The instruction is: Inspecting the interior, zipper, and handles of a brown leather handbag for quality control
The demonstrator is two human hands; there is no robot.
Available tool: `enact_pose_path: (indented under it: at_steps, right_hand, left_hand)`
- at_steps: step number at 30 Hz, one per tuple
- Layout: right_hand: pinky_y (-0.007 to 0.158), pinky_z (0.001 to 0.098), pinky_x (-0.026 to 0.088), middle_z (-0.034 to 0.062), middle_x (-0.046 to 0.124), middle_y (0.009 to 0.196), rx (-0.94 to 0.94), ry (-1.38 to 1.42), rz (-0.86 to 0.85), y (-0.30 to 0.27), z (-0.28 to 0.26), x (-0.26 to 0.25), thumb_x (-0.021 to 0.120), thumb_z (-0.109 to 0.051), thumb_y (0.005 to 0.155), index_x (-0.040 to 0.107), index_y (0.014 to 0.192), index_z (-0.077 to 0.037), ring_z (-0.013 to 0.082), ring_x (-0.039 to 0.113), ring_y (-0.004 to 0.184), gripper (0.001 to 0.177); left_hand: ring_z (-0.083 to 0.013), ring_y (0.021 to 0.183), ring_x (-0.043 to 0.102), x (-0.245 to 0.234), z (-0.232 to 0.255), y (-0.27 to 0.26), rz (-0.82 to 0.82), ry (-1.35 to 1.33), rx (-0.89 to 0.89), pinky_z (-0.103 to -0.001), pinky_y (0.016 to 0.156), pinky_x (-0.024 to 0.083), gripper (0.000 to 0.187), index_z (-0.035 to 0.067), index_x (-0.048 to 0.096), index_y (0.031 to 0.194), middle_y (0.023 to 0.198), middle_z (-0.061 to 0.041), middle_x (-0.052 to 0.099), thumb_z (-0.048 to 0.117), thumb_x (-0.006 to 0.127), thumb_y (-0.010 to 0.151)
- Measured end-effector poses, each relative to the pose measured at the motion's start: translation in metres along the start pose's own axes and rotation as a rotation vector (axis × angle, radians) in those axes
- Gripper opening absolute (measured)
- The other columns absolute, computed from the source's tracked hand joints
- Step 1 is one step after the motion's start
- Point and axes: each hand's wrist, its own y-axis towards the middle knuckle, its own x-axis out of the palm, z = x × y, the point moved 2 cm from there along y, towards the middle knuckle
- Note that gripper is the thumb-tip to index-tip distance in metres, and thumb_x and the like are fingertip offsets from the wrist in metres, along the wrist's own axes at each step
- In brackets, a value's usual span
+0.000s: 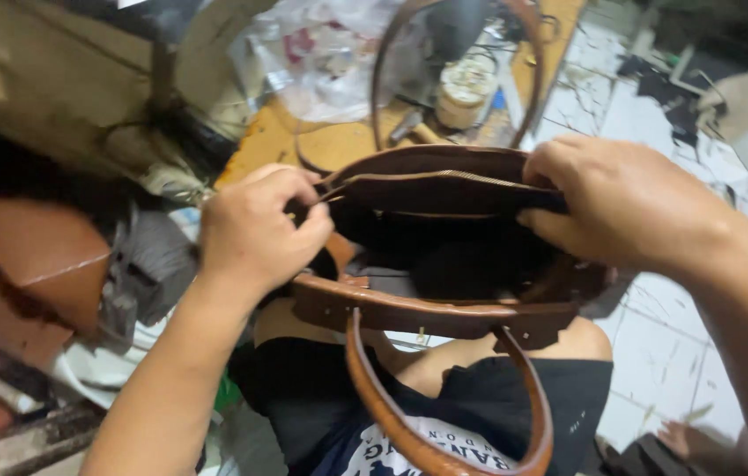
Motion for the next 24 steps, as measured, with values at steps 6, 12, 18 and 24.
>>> enact_pose_path:
  at_steps: [6,12,18,24]
  right_hand:
    - [0.092,0.0378,0.062,0.0085,0.074,0.117,0.086,-0.119,-0.073,0.013,-0.043,0.007,0.076,-0.026,0.081,0.058,0.132,-0.012,0.0249,0.073,0.101,0.056]
    - [0.073,0.0389,0.059,0.0126,0.074,0.107,-0.398,-0.006,0.301,0.037,-0.087,0.019,0.08,-0.026,0.078,0.062,0.12,-0.001,0.0297,0.073,0.085,0.052]
    - [0.071,0.0417,0.057,0.0102,0.078,0.102,-0.515,0.134,0.417,0.054,-0.091,0.02,0.069,-0.008,0.082,0.077,0.111,-0.003,0.0316,0.072,0.078,0.03]
    - [0.067,0.0435,0.057,0.0106,0.077,0.101,-0.295,0.204,0.202,0.056,-0.084,0.018,0.066,-0.011,0.083,0.075,0.105,-0.006,0.0337,0.072,0.075,0.025]
  left_hand:
    - [-0.0231,0.062,0.062,0.005,0.0,-0.001,0.013,-0.078,-0.016,-0.032,0.059,0.049,0.004,0.006,0.068,0.077,0.083,-0.004,0.073,0.006,0.07,0.074]
    - [-0.0213,0.057,0.061,0.003,0.002,0.001,-0.009,0.009,-0.045,-0.033,0.054,0.049,0.004,0.009,0.068,0.076,0.084,0.001,0.074,0.013,0.07,0.076]
    - [-0.0232,0.064,0.066,0.003,-0.002,0.001,-0.048,-0.03,-0.05,-0.035,0.059,0.051,0.009,0.011,0.07,0.076,0.087,0.001,0.074,0.019,0.074,0.077]
    - [-0.0272,0.061,0.063,0.004,-0.007,0.005,-0.06,-0.08,-0.106,-0.039,0.057,0.049,0.011,0.011,0.064,0.086,0.076,-0.003,0.07,0.011,0.062,0.075]
